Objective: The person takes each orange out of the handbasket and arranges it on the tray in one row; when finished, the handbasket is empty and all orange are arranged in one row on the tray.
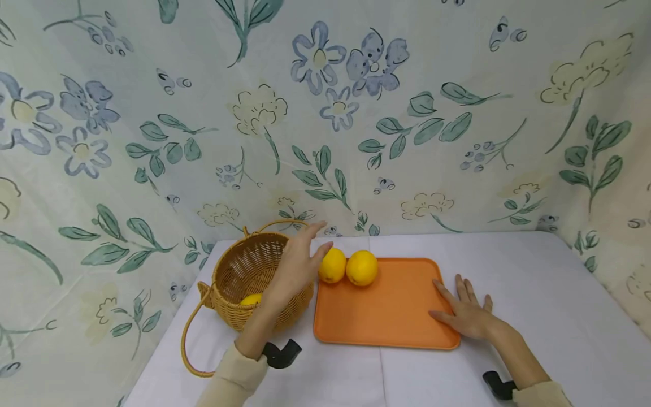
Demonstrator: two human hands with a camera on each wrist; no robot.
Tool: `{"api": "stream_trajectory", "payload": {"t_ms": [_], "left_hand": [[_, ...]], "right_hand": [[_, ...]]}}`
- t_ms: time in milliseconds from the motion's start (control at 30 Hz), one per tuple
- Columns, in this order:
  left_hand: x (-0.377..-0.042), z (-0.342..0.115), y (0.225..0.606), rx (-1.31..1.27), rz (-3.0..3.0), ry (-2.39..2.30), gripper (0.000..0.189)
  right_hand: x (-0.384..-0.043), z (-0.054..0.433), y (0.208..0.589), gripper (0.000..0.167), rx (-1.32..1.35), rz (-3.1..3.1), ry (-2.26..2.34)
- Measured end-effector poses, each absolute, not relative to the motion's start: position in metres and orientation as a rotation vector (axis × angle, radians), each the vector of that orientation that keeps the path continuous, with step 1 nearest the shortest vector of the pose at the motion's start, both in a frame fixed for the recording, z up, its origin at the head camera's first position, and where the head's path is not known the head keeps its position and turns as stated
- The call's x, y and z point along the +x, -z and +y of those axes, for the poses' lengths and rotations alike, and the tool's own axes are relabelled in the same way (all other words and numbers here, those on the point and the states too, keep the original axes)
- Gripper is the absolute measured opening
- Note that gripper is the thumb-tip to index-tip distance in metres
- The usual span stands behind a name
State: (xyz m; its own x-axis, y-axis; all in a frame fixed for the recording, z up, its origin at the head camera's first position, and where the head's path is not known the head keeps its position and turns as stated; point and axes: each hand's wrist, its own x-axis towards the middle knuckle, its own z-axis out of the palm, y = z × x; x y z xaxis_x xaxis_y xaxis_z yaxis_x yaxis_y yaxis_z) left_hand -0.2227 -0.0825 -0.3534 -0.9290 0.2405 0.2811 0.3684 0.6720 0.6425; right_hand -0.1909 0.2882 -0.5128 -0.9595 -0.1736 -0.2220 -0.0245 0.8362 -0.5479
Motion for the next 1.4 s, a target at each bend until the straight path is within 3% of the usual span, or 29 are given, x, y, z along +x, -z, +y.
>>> {"api": "stream_trajectory", "payload": {"t_ms": [267,567,867,1200,1400], "left_hand": [[-0.240,-0.168,0.315,-0.474,-2.834,1.439,0.037],[-0.282,-0.237,0.323,-0.616,-3.062,1.640,0.044],[-0.313,-0.266,0.350,-0.730,-3.185,1.625,0.026],[-0.333,-0.266,0.368,-0.780,-3.454,1.540,0.022],[-0.351,-0.266,0.385,-1.092,-3.545,1.473,0.029]], "right_hand": [[-0.189,0.284,0.507,0.092,-0.145,2.751,0.780],[-0.189,0.284,0.506,0.092,-0.140,2.749,0.785],[-0.189,0.284,0.508,0.092,-0.137,2.752,0.773],[-0.190,0.286,0.513,0.091,-0.136,2.762,0.776],[-0.190,0.284,0.509,0.090,-0.132,2.768,0.748]]}}
